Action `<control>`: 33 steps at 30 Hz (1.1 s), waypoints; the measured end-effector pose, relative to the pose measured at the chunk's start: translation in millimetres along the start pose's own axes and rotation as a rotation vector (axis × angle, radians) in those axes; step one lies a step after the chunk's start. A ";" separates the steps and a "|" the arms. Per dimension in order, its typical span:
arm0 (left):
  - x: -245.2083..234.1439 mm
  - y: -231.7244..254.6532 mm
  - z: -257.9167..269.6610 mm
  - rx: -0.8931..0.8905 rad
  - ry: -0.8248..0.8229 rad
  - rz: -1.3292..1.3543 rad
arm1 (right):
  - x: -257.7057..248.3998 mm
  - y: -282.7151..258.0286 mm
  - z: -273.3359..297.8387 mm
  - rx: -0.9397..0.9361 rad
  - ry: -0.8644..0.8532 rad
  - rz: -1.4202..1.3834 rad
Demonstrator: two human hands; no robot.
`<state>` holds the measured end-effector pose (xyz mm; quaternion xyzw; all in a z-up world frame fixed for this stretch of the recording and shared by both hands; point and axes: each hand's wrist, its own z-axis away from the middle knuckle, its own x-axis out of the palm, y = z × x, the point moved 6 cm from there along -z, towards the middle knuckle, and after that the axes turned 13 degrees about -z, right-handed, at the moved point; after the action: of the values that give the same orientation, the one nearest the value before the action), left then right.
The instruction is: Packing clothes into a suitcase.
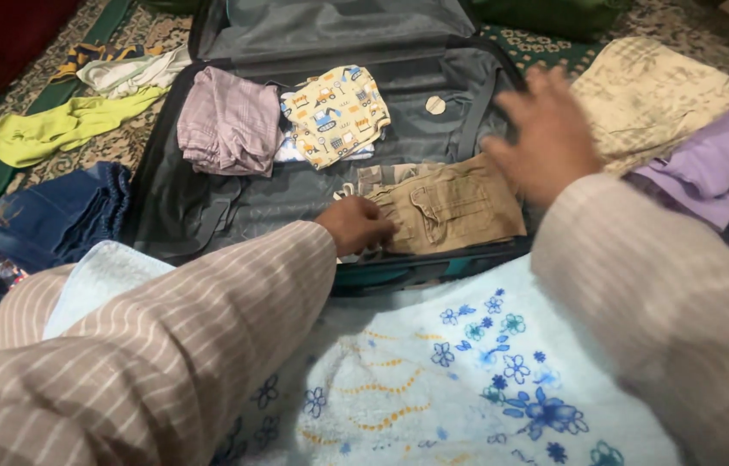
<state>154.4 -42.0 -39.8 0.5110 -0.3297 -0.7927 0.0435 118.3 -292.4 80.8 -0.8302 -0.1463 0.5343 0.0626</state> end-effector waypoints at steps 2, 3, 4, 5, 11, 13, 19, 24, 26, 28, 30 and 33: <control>0.1 -5.2 -2.0 -0.013 0.045 0.038 | 12.5 -34.9 10.7 0.065 -0.113 -0.033; -1.2 -8.7 -2.3 -0.023 0.089 0.074 | 22.3 -51.0 17.3 0.133 -0.225 -0.064; -1.0 -11.4 -4.1 -0.026 0.091 0.075 | 33.8 -47.7 19.5 0.130 -0.226 -0.065; -2.9 -14.2 -5.7 -0.032 0.132 0.049 | 47.6 -48.8 21.9 0.051 -0.266 -0.074; -3.2 -15.9 -3.4 -0.042 0.254 -0.071 | 67.9 -40.9 22.6 0.181 -0.329 -0.046; -1.3 -13.5 1.0 -0.043 0.248 -0.067 | 68.0 -22.3 26.1 0.351 -0.322 -0.036; 0.0 -3.7 10.3 -0.081 0.112 -0.033 | 67.7 8.7 27.2 0.359 -0.195 -0.167; -0.6 -8.5 6.1 -0.069 0.141 -0.104 | 63.8 17.1 25.2 0.550 -0.217 -0.187; -0.1 -11.3 3.0 -0.065 0.165 -0.132 | 65.0 18.8 25.6 0.528 -0.164 -0.275; 0.1 -13.3 0.7 -0.061 0.189 -0.160 | 64.4 17.0 25.4 0.506 -0.111 -0.363; 0.0 -16.4 -1.0 -0.084 0.209 -0.157 | 61.9 12.7 24.3 0.493 -0.059 -0.401; -4.7 -15.5 0.4 -0.035 0.263 -0.167 | 43.8 -9.0 24.9 0.437 -0.027 -0.419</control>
<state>160.4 -27.8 -44.8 0.6351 -0.2637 -0.7254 0.0292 111.1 -271.6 34.6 -0.7415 -0.1968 0.5395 0.3470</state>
